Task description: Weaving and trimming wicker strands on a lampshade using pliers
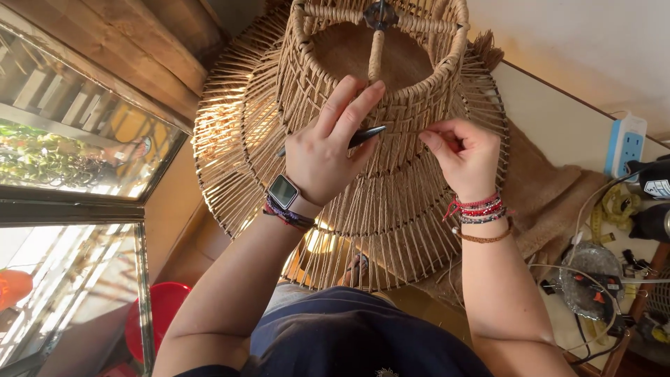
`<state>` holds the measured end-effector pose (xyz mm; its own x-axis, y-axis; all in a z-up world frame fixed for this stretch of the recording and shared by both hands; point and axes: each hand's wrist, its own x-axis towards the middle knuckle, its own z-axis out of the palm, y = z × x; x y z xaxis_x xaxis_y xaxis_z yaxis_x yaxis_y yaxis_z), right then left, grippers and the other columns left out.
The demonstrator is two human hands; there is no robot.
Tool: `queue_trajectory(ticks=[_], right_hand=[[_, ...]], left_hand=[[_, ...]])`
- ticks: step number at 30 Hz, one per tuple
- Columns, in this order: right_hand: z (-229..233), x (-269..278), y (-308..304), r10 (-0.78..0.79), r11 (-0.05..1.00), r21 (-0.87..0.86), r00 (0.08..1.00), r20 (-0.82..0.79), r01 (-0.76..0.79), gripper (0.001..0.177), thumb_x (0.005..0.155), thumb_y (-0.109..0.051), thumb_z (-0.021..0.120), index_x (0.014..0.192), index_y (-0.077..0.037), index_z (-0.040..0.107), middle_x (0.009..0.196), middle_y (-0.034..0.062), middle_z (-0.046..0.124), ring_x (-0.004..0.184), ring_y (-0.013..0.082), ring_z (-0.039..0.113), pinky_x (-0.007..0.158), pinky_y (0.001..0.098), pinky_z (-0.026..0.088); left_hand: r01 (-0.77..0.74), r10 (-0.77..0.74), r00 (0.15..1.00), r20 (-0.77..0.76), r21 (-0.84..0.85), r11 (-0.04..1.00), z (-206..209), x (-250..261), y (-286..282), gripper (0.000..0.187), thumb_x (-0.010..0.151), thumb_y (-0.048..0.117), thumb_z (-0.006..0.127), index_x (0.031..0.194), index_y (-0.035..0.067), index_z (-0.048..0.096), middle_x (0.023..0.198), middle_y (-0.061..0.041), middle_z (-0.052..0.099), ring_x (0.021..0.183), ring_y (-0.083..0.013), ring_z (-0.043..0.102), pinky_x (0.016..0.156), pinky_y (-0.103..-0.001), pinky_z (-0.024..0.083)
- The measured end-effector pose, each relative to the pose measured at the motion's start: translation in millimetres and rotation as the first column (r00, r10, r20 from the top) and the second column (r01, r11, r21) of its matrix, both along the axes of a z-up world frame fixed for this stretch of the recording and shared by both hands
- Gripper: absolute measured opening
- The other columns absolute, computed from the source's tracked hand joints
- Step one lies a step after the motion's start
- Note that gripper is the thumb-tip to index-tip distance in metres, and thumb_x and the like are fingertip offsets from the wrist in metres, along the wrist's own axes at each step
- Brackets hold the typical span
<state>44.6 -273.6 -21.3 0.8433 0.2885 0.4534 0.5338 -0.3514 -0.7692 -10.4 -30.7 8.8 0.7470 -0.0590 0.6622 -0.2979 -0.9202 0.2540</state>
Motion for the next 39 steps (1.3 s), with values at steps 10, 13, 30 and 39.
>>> queue_trajectory(ticks=[10,13,30,39], right_hand=[[66,-10,6,0.023,0.969,-0.241,0.956,0.294,0.051,0.031,0.104,-0.026,0.070,0.119,0.000,0.066,0.118,0.0144,0.057,0.117,0.0359,0.061,0.101,0.0480,0.048],[84,1,27,0.114,0.947,-0.317,0.868,0.484,0.053,0.043,0.107,-0.029,0.061,0.134,0.004,0.059,0.134,0.0217,0.052,0.136,0.0372,0.044,0.118,0.0506,0.027],[127,36,157,-0.089,0.861,-0.385,0.844,0.529,0.332,0.040,0.096,-0.046,0.087,0.089,-0.007,0.078,0.077,0.0058,0.072,0.077,0.0233,0.067,0.089,0.0382,0.043],[96,21,226,-0.424,0.579,-0.347,0.636,0.645,0.738,0.038,0.099,-0.049,0.087,0.090,-0.013,0.079,0.072,0.0013,0.071,0.070,0.0231,0.070,0.077,0.0370,0.047]], left_hand=[[0.153,-0.112,0.987,0.114,-0.470,0.870,-5,-32,7,0.059,0.085,0.021,0.085,0.140,0.023,0.062,0.147,-0.002,0.060,0.123,-0.0230,0.070,0.093,-0.031,0.060],[-0.078,0.107,0.994,0.037,-0.457,0.886,-45,-48,14,0.077,0.083,0.038,0.088,0.149,0.018,0.053,0.149,-0.009,0.054,0.126,-0.0295,0.066,0.090,-0.037,0.061],[0.170,-0.394,0.840,-0.372,-0.508,0.844,-56,60,156,0.114,0.075,0.063,0.080,0.165,0.036,0.016,0.171,-0.006,0.025,0.113,-0.0511,0.064,0.094,-0.061,0.056],[0.356,-0.420,0.729,-0.540,-0.224,0.907,-67,123,213,0.078,0.099,0.052,0.060,0.160,0.056,0.013,0.165,0.018,0.033,0.111,-0.0338,0.070,0.091,-0.049,0.059]])
